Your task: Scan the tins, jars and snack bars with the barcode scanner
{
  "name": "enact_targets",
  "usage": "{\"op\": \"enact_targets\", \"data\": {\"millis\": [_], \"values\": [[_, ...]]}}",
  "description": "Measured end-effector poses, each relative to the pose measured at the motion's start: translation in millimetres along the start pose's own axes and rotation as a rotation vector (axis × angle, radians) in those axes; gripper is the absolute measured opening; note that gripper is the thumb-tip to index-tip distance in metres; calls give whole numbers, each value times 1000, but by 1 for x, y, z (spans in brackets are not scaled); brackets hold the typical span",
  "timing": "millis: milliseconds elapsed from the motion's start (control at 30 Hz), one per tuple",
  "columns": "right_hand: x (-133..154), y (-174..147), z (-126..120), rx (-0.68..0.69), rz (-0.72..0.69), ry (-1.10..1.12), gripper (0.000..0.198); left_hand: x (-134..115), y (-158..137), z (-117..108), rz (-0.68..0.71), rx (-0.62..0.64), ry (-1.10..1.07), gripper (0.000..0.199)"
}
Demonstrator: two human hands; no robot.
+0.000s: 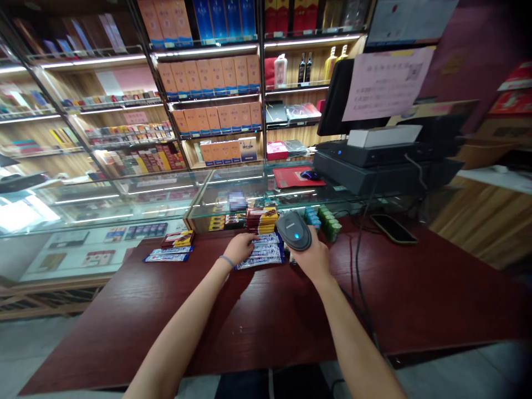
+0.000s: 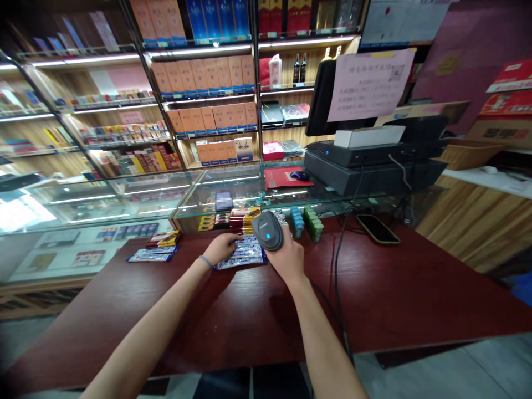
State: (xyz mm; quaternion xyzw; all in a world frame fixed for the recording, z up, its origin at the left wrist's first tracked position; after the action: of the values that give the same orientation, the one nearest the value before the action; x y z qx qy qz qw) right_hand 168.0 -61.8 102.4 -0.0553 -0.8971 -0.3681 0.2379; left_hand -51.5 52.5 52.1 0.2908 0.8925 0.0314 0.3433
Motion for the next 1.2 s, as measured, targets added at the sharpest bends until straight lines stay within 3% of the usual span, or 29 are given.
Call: {"op": "enact_targets", "data": {"millis": [367,567,733,933,1067,1200], "values": [[1,-1,2,-18,-4,31,47,0,-2,-5,16,-47,-67,38],[7,-7,8,-40,-93,2,43,10,-37,-37,40,-242,-35,33],[25,-16,17,-34,-223,-59,36,50,-85,-81,-36,-362,113,34],[55,-33,32,26,-389,25,23,104,-141,-132,-199,-347,382,40],[73,-45,43,122,-463,146,28,132,-169,-150,-309,-348,528,46],[83,-60,54,186,-554,209,25,157,-187,-153,-403,-407,547,50]]}}
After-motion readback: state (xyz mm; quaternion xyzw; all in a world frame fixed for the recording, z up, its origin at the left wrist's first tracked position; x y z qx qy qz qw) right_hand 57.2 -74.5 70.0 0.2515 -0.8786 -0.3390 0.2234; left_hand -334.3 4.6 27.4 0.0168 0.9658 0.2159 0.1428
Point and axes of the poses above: each hand's wrist, its own y-axis towards the middle knuckle, its own z-axis out of the palm, x = y × z, the point moved 4 cm from there along y, towards the middle knuckle, and after that the axes turned 4 degrees about -y, right-handed, at the moved point
